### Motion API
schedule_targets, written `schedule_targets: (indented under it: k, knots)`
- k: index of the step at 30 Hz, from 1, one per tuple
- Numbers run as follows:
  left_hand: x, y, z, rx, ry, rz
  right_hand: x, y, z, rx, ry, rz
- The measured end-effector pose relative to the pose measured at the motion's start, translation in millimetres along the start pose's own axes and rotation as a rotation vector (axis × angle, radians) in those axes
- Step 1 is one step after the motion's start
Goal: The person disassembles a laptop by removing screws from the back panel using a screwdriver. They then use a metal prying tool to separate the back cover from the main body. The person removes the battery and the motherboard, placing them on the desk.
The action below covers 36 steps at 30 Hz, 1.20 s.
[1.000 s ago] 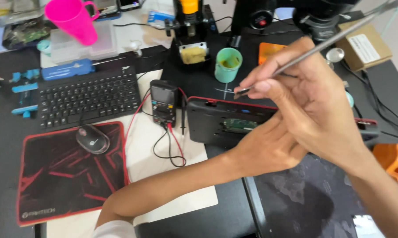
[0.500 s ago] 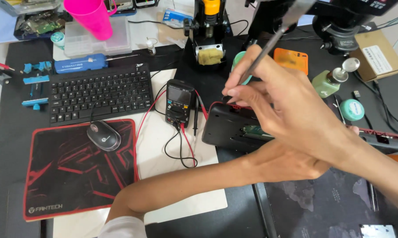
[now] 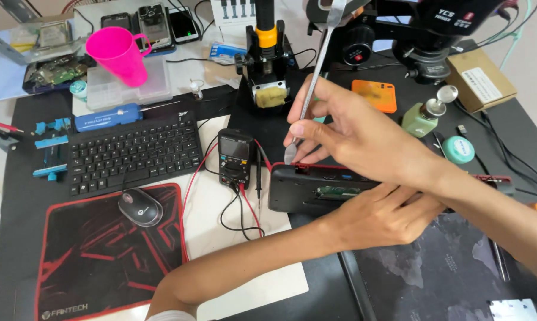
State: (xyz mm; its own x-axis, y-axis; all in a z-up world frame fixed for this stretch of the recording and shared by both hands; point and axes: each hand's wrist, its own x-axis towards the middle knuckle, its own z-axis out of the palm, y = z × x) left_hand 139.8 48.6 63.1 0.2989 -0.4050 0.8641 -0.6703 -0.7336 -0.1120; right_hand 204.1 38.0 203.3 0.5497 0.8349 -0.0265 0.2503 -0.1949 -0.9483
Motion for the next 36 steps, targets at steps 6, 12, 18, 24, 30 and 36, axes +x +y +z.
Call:
schedule_targets:
  k: [6, 12, 18, 24, 30, 36]
  knots:
    - [31.4, -4.3, -23.1, 0.204, 0.07, 0.015, -43.4, -18.1, 25.9, -0.806, 0.118, -0.483]
    - [3.9, -3.0, -10.0, 0.167, -0.343, 0.077, -106.9, -3.6, -1.9, -0.477, 0.633, -0.592]
    - [22.9, -5.3, -22.7, 0.305, -0.127, 0.094, -202.2, 111.1, -56.8, 0.108, 1.062, -0.564]
    - [26.5, -6.8, -17.0, 0.314, -0.156, 0.078, -227.3, 214.9, -36.3, 0.574, 1.165, -0.381]
    - [38.1, -11.1, -17.4, 0.18, -0.227, -0.024, -231.2, 244.2, -28.1, 0.681, 1.055, -0.299]
    - [56.7, -15.5, -24.0, 0.108, -0.329, -0.077, -230.6, 263.3, -27.0, 0.768, 0.991, -0.282]
